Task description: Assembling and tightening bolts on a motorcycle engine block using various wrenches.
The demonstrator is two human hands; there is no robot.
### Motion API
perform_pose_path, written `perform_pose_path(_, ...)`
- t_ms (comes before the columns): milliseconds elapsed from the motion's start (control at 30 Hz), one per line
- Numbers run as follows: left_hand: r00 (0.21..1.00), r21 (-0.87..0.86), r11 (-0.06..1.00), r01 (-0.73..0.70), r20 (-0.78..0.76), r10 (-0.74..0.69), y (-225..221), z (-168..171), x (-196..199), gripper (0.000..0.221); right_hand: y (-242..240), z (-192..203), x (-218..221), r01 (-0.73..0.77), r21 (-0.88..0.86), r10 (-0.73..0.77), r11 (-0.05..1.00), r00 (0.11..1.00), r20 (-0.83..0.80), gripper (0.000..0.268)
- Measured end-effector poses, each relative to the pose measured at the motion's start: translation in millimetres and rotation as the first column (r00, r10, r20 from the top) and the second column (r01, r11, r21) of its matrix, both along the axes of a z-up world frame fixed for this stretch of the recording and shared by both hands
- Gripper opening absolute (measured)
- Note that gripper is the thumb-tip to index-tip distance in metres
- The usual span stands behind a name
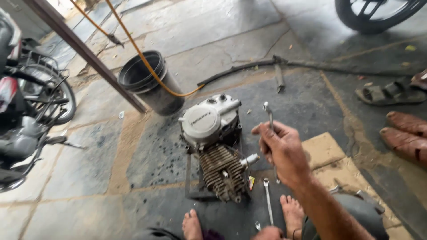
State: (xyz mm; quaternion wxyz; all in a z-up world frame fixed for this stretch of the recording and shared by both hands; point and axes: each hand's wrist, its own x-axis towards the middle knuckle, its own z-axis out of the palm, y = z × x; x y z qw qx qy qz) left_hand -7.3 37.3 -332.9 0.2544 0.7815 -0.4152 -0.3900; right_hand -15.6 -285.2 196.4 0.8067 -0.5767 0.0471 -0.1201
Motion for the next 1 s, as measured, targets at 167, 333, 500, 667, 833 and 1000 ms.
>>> perform_pose_path(167,1.000,0.117,0.993,-0.015,0.015,0.013,-157.8,221.3,-75.3,0.064,-17.1,6.8,5.4,0.090,0.026,-0.090,0.996,0.996,0.025,0.042)
perform_pose_path(333,0.998,0.023,0.999,0.047,0.039,-0.048,-126.2,370.5,-60.8,0.059,-20.9,8.5,13.7,0.167,0.035,-0.169,0.985,0.982,0.080,0.042)
perform_pose_path(500,0.987,-0.031,0.987,0.158,0.047,-0.157,-115.1,409.8,-21.1,0.060,-14.8,1.7,26.5,0.166,-0.043,-0.162,0.985,0.982,0.099,0.042)
perform_pose_path(667,0.969,-0.221,0.961,0.166,-0.142,-0.200,-104.2,441.8,25.7,0.057,-5.2,3.3,32.7,0.184,-0.181,-0.181,0.966,0.983,0.034,0.048)
perform_pose_path(833,0.987,-0.408,0.905,-0.125,-0.146,0.071,-74.8,460.3,54.5,0.044,11.4,-10.4,24.9,0.133,-0.293,-0.151,0.947,0.988,-0.040,0.058)
perform_pose_path(1000,0.843,-0.715,0.478,-0.509,-0.303,0.444,-20.2,460.3,113.8,0.022,24.5,-31.2,24.5,0.053,-0.363,-0.112,0.930,0.984,-0.142,0.063)
